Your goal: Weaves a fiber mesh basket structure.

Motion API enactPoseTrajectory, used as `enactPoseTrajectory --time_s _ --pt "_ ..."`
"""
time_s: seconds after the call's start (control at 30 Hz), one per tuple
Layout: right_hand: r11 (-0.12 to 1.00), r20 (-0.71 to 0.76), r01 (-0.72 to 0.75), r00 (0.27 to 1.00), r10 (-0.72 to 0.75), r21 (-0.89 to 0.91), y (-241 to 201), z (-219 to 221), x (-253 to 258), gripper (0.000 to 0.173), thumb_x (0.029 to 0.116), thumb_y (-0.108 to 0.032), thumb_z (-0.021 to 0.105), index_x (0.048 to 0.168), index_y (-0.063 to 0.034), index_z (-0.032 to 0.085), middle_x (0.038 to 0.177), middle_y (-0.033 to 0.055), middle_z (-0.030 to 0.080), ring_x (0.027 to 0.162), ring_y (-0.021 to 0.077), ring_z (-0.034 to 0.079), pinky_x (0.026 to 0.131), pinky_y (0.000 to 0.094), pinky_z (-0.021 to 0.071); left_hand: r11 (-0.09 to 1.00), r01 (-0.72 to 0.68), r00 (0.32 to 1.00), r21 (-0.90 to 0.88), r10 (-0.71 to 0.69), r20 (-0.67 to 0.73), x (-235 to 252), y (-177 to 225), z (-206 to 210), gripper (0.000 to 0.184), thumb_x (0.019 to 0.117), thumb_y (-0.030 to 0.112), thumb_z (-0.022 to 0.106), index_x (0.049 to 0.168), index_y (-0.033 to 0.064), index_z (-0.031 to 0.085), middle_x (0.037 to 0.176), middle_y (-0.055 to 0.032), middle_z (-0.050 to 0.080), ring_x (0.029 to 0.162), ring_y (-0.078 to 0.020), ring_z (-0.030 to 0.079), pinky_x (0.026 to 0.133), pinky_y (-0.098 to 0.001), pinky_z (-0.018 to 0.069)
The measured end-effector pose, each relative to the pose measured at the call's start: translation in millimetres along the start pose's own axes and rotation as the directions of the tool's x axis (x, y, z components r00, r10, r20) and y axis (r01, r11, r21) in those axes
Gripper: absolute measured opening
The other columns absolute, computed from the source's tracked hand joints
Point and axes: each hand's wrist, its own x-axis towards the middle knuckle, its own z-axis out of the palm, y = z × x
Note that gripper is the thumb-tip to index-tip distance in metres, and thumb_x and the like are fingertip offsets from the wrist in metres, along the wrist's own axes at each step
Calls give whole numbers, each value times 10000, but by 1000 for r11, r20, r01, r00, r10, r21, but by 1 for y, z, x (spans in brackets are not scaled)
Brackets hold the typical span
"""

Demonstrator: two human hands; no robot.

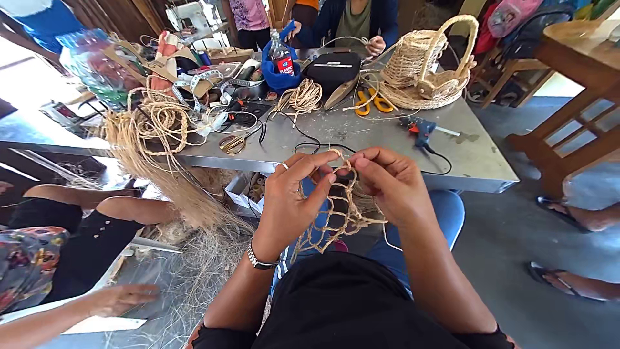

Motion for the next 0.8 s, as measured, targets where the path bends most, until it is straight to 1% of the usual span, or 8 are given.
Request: enactPoseTrajectory --time_s 0.07,0.27,0.33,0.4,0.47,0.57,0.67,0.8 --pt "1000 37 -2 999 2 3 1 -4 0 135 1012 -111 611 1087 -61 712 875 6 683 609 18 542 526 156 454 1000 9 1000 15 -9 -11 0 0 0 290 948 58 681 1237 40 690 1019 -12 712 904 -100 665 825 -296 574" --pt "999 16 3 1000 -3 -33 0 -4 -1 111 963 -106 684 1055 -74 736 809 -16 657 595 19 531 523 160 453 995 13 998 101 -8 -54 -3 1 6 288 945 78 684 1232 70 704 974 28 717 898 -87 644 902 -385 506" --pt "997 -21 11 1000 -12 -72 -1 -1 -2 92 944 -117 701 1020 -84 742 771 -26 637 573 20 513 502 155 432 995 15 998 101 -9 -58 -4 3 9 285 943 81 687 1227 72 701 966 33 712 895 -83 641 921 -403 495" --pt "996 -51 12 999 -16 -89 -1 2 -3 84 929 -114 719 1004 -88 745 773 -27 651 584 23 537 514 156 453 996 15 998 93 -10 -62 -5 6 13 278 942 76 683 1220 73 701 981 32 716 913 -81 650 945 -416 498" --pt "997 -58 10 998 -14 -83 -2 4 -4 97 912 -102 747 1008 -85 749 789 -19 669 612 28 571 549 161 497 997 11 997 70 -6 -71 -5 7 15 272 941 68 682 1212 64 702 993 24 718 925 -87 654 950 -413 505" --pt "999 -78 0 997 -3 -39 -3 5 -5 123 888 -97 784 1007 -80 757 781 -10 673 609 31 565 552 165 496 999 16 997 32 -14 -74 -4 9 14 282 939 59 680 1221 56 698 990 17 708 925 -97 649 929 -405 512" --pt "1000 -91 8 996 -8 4 -2 3 -6 133 881 -93 792 1010 -78 764 827 -7 709 659 33 617 599 174 538 999 15 997 36 -12 -72 -5 10 14 281 948 60 669 1228 54 694 990 19 704 919 -93 642 912 -388 512" --pt "999 -99 22 995 -24 -23 -1 1 -5 97 883 -99 792 972 -83 757 803 -22 674 637 28 583 571 166 513 999 3 998 53 0 -60 -5 9 16 284 946 69 658 1227 65 703 972 33 708 919 -80 634 965 -453 453"
